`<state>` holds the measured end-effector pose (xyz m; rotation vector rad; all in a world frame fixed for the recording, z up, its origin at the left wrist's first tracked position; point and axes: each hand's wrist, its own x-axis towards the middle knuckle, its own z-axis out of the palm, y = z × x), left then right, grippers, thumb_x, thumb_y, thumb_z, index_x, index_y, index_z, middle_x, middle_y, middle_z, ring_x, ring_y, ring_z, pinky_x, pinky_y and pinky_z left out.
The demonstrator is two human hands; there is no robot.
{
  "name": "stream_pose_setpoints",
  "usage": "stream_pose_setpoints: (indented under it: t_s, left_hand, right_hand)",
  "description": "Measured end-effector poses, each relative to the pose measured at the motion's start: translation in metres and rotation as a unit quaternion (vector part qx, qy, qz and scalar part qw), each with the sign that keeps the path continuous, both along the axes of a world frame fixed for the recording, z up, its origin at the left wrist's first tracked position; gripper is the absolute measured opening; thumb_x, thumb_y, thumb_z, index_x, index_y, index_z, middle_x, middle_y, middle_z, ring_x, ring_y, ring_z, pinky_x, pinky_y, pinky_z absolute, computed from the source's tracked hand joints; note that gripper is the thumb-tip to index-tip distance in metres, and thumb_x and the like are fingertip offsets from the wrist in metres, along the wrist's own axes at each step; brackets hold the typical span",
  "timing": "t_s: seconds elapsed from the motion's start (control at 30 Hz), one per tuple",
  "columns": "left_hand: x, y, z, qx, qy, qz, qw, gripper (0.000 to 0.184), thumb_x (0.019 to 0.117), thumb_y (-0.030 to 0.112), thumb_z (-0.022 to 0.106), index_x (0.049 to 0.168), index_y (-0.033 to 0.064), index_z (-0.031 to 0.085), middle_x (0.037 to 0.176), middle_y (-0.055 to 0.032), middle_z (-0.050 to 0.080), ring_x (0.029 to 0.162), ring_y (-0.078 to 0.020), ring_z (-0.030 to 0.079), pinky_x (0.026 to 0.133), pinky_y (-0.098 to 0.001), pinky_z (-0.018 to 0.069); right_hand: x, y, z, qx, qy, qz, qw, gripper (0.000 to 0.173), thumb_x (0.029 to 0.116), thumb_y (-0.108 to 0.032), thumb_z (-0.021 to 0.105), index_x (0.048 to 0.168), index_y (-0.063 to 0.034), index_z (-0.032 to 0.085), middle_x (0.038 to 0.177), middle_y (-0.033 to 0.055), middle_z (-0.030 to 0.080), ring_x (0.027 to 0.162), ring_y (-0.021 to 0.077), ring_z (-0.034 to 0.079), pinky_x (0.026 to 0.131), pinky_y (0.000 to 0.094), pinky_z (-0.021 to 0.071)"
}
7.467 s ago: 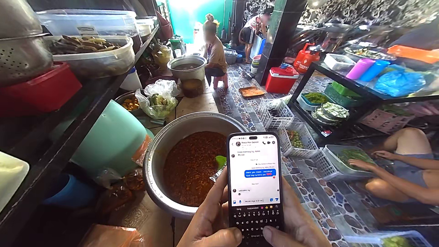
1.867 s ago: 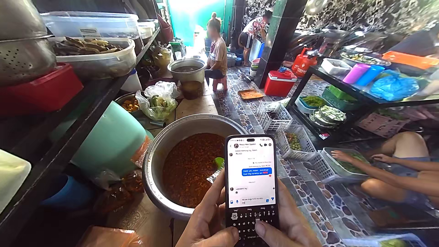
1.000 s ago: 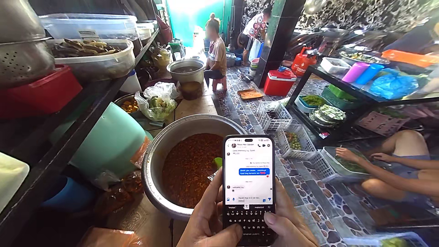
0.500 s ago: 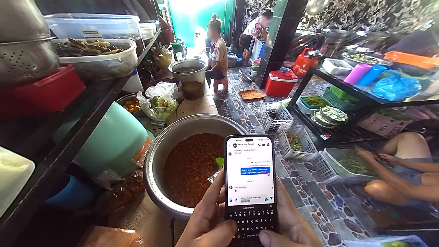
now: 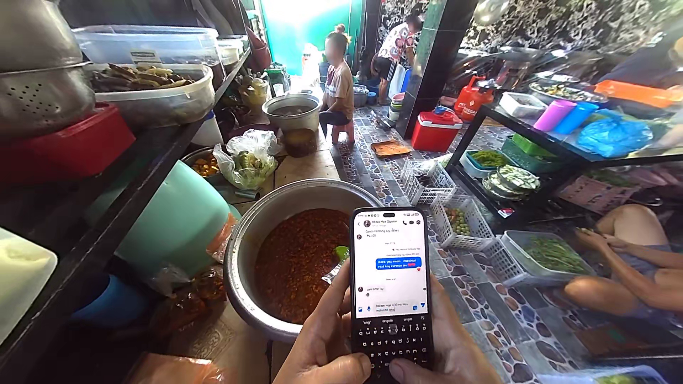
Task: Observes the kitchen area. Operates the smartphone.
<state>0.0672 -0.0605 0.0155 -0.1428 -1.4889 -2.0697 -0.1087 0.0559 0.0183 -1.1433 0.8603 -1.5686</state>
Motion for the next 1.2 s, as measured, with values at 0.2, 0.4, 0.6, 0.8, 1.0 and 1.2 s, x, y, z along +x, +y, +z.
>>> stream_pose_setpoints:
  t_s: [0.2, 0.4, 0.6, 0.8, 1.0, 1.2]
  left_hand:
    - [0.000, 0.000, 0.003, 0.006, 0.001, -0.009, 1.000, 0.097, 0.0859, -0.009, 0.049, 0.163, 0.0135, -0.005, 0.156, -0.0088, 0.043, 0.126, -0.0217, 0.060, 0.088, -0.0397, 0.0600]
    - [-0.001, 0.001, 0.002, 0.005, 0.002, -0.006, 1.000, 0.096, 0.0869, -0.007, 0.051, 0.162, 0.0117, -0.006, 0.156, -0.0099, 0.043, 0.125, -0.0219, 0.061, 0.085, -0.0390, 0.0605]
    - [-0.003, 0.004, 0.002, 0.005, -0.008, 0.028, 1.000, 0.092, 0.0890, -0.012, 0.048, 0.162, 0.0084, -0.003, 0.154, -0.0095, 0.047, 0.126, -0.0216, 0.061, 0.091, -0.0408, 0.0597]
    - [-0.001, 0.000, -0.002, 0.008, 0.004, 0.014, 1.000, 0.091, 0.0906, -0.007, 0.050, 0.164, 0.0132, 0.000, 0.154, -0.0080, 0.047, 0.127, -0.0215, 0.060, 0.089, -0.0397, 0.0600]
    - [0.002, 0.003, -0.001, 0.020, 0.001, 0.018, 1.000, 0.092, 0.0902, -0.005, 0.052, 0.163, 0.0109, -0.001, 0.155, -0.0080, 0.046, 0.128, -0.0210, 0.060, 0.092, -0.0401, 0.0592]
    - [0.002, 0.002, -0.004, 0.019, 0.005, 0.002, 1.000, 0.094, 0.0886, -0.007, 0.051, 0.163, 0.0114, -0.004, 0.156, -0.0081, 0.044, 0.127, -0.0210, 0.060, 0.089, -0.0390, 0.0596]
  right_hand:
    - [-0.004, -0.001, -0.001, -0.013, -0.034, 0.043, 0.998, 0.102, 0.0810, 0.013, 0.052, 0.154, -0.0043, -0.018, 0.148, 0.0127, 0.049, 0.117, 0.0292, 0.067, 0.070, 0.0432, 0.0661]
    - [0.003, -0.003, 0.004, -0.017, -0.014, -0.030, 0.999, 0.108, 0.0776, 0.020, 0.065, 0.154, 0.0051, -0.010, 0.147, 0.0166, 0.050, 0.123, 0.0285, 0.064, 0.092, 0.0474, 0.0632]
    - [0.001, -0.004, 0.000, -0.029, 0.000, -0.021, 0.999, 0.102, 0.0832, 0.014, 0.063, 0.153, 0.0061, -0.010, 0.147, 0.0147, 0.051, 0.124, 0.0250, 0.064, 0.090, 0.0437, 0.0636]
    - [-0.005, -0.005, -0.010, -0.037, -0.109, 0.042, 0.992, 0.080, 0.0926, 0.001, 0.035, 0.160, -0.0135, -0.006, 0.150, 0.0034, 0.050, 0.129, 0.0237, 0.061, 0.079, 0.0446, 0.0646]
    - [-0.003, -0.001, -0.009, -0.039, -0.041, 0.046, 0.997, 0.104, 0.0861, 0.009, 0.060, 0.156, -0.0030, -0.016, 0.152, 0.0124, 0.047, 0.127, 0.0298, 0.062, 0.083, 0.0485, 0.0648]
    - [-0.004, 0.001, -0.010, -0.036, -0.032, 0.051, 0.998, 0.103, 0.0854, 0.012, 0.056, 0.155, -0.0024, -0.018, 0.152, 0.0131, 0.046, 0.128, 0.0301, 0.061, 0.082, 0.0492, 0.0649]
